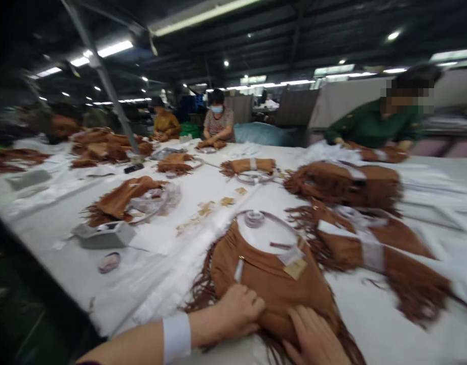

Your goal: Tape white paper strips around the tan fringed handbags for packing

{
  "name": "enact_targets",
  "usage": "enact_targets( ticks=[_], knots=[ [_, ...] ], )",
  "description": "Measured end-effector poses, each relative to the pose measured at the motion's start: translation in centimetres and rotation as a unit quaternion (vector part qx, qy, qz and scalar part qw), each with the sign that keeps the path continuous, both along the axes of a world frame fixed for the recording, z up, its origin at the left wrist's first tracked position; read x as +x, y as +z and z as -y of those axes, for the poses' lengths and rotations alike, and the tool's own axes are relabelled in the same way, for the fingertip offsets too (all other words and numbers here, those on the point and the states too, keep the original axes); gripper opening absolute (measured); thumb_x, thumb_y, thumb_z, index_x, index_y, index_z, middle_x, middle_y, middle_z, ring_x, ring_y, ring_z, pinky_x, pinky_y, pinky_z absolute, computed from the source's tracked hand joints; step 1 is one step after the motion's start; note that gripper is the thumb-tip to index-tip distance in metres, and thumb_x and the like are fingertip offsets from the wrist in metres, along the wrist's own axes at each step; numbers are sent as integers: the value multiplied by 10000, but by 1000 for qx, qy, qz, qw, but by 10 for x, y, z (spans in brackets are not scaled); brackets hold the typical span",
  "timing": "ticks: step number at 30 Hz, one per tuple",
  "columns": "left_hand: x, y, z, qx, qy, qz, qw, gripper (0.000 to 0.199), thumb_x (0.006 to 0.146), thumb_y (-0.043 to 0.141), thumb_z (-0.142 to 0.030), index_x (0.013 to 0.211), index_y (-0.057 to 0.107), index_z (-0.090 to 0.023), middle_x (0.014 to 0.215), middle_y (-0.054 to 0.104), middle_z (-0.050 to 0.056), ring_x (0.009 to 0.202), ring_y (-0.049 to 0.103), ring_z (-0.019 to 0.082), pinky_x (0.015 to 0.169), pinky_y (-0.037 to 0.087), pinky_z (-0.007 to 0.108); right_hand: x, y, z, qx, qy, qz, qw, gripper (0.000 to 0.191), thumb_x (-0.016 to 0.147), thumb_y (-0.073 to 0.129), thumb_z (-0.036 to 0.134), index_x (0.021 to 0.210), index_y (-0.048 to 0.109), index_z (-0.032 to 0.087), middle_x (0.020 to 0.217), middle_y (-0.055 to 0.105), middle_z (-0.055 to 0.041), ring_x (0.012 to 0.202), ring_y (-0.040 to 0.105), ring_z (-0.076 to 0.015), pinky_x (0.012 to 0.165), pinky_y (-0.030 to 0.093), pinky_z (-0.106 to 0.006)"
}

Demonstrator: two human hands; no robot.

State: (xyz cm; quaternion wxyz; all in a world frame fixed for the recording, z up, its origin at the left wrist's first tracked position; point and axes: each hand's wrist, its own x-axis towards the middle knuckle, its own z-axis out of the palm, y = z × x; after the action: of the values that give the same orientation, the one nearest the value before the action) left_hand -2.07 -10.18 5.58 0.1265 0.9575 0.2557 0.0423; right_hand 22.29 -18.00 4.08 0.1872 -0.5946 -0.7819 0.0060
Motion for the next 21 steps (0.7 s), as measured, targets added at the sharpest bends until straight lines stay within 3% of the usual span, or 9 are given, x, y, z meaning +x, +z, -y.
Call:
enact_targets(
  ticks=[3, 5, 9, 13, 21],
  knots=[
    [5, 2, -12, -17, -30, -4, 999, 175, 855, 512, -283, 994, 536, -180, 938, 661, 78, 837, 636, 242, 705, 507, 360, -7, 20, 5, -101, 32, 128, 986, 194, 749, 579, 176, 941, 580, 198, 938, 632, -84, 887, 580, -267, 792, 466, -405],
    [7, 3, -19, -37, -41, -6, 998, 141, 843, 504, -239, 972, 547, -203, 916, 670, 59, 823, 646, 236, 685, 505, 340, -16, 27, -4, -151, 21, 140, 978, 135, 760, 544, 120, 874, 553, 193, 876, 620, -65, 837, 573, -247, 723, 447, -362],
    [9, 5, -28, -71, -36, -7, 997, 132, 833, 523, -257, 952, 572, -230, 935, 687, 47, 866, 657, 236, 699, 502, 317, -20, 36, -20, -217, 1, 99, 971, 108, 786, 559, 115, 855, 528, 192, 876, 620, -48, 802, 573, -212, 684, 410, -308],
    [10, 7, -34, -101, -31, -15, 994, 145, 817, 568, -301, 944, 591, -236, 958, 698, 46, 919, 657, 239, 744, 497, 302, -15, 41, -30, -262, 21, 60, 963, 125, 790, 617, 181, 891, 544, 189, 922, 635, -56, 867, 587, -219, 741, 419, -297],
    [12, 3, -36, -106, -44, -12, 993, 188, 775, 589, -271, 959, 577, -233, 949, 702, 52, 904, 667, 265, 727, 504, 316, -26, 52, -32, -282, 15, 93, 955, 145, 774, 607, 202, 911, 569, 176, 963, 631, -79, 926, 585, -248, 788, 424, -323]
  ],
)
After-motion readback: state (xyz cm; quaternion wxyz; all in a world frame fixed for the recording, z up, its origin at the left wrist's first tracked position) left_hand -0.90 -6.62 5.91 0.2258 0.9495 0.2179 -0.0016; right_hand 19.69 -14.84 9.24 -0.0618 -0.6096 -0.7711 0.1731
